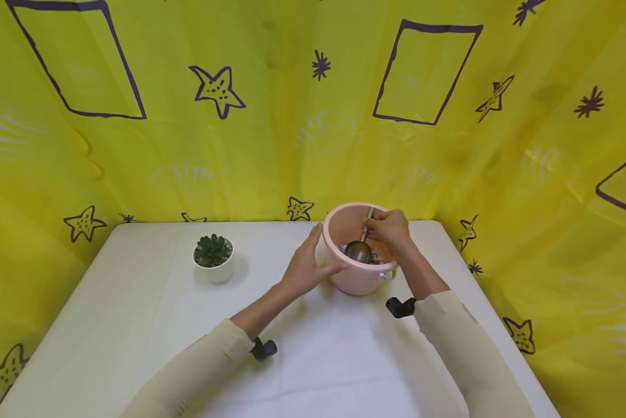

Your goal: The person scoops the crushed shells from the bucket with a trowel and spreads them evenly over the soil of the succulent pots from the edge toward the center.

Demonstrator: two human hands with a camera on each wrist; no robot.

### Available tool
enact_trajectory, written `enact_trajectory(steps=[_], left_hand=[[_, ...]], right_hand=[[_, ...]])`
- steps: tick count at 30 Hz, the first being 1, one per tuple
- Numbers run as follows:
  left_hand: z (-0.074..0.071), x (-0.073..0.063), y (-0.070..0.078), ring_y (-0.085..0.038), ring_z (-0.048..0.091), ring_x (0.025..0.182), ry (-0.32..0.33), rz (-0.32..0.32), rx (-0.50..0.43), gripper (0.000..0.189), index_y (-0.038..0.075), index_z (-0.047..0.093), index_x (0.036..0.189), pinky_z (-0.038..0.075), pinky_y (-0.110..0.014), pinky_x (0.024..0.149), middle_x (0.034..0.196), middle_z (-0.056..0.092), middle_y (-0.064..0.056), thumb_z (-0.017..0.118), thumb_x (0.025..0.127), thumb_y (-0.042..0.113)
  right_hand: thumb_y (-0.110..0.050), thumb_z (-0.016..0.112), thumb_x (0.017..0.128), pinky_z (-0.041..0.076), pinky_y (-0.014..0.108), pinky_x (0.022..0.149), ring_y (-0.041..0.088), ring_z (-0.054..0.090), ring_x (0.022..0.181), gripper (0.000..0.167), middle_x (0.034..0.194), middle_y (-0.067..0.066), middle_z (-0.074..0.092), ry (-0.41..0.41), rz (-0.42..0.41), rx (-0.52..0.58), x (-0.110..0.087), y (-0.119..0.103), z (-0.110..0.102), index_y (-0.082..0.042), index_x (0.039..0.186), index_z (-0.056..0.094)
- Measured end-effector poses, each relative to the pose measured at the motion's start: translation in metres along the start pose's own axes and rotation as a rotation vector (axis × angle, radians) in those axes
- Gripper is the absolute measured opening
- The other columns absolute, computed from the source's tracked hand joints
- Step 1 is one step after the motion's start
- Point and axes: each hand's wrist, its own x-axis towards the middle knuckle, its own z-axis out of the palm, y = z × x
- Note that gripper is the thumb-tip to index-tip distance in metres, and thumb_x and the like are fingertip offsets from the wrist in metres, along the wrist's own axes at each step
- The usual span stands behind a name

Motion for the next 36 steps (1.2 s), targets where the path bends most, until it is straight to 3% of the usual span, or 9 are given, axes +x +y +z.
enact_trajectory(steps=[8, 16, 20, 30, 36], left_hand=[[-0.001, 0.002, 0.0, -0.027, 0.037, 0.152, 0.006, 0.018, 0.017, 0.115, 0.02, 0.017, 0.17, 0.042, -0.053, 0.114, 0.173, 0.026, 0.0, 0.088, 0.084, 0.046], [-0.001, 0.001, 0.0, -0.028, 0.033, 0.154, 0.009, 0.015, 0.019, 0.115, 0.02, 0.017, 0.17, 0.04, -0.054, 0.116, 0.173, 0.024, -0.002, 0.089, 0.084, 0.047], [0.0, 0.001, -0.001, -0.028, 0.035, 0.153, 0.009, 0.005, 0.017, 0.115, 0.02, 0.017, 0.17, 0.041, -0.054, 0.115, 0.173, 0.025, -0.003, 0.089, 0.084, 0.047], [0.0, 0.002, 0.0, -0.027, 0.03, 0.155, 0.002, -0.002, 0.027, 0.117, 0.021, 0.016, 0.17, 0.037, -0.054, 0.117, 0.174, 0.022, 0.0, 0.088, 0.083, 0.049], [0.001, 0.003, 0.001, -0.026, 0.039, 0.15, 0.006, 0.022, 0.024, 0.117, 0.022, 0.017, 0.17, 0.043, -0.052, 0.114, 0.172, 0.027, 0.001, 0.089, 0.082, 0.05]], right_hand=[[-0.007, 0.061, 0.105, 0.063, 0.034, 0.08, 0.014, 0.076, 0.079, 0.038, 0.104, 0.027, 0.075, -0.091, -0.073, -0.067, -0.009, -0.009, -0.002, 0.025, 0.126, 0.06], [-0.008, 0.064, 0.105, 0.063, 0.034, 0.081, 0.019, 0.077, 0.084, 0.031, 0.099, 0.022, 0.077, -0.188, -0.053, -0.055, -0.013, -0.016, -0.005, 0.021, 0.116, 0.063], [-0.008, 0.066, 0.104, 0.063, 0.034, 0.081, 0.022, 0.077, 0.087, 0.032, 0.1, 0.02, 0.077, -0.208, -0.069, -0.058, -0.014, -0.016, -0.006, 0.019, 0.12, 0.064], [-0.008, 0.064, 0.104, 0.062, 0.039, 0.083, 0.015, 0.077, 0.079, 0.037, 0.104, 0.02, 0.077, -0.116, -0.092, -0.017, -0.016, -0.019, -0.007, 0.022, 0.125, 0.06], [-0.013, 0.064, 0.106, 0.062, 0.04, 0.084, 0.015, 0.078, 0.081, 0.043, 0.117, 0.027, 0.073, -0.07, -0.085, -0.035, -0.014, -0.019, -0.01, 0.021, 0.132, 0.058]])
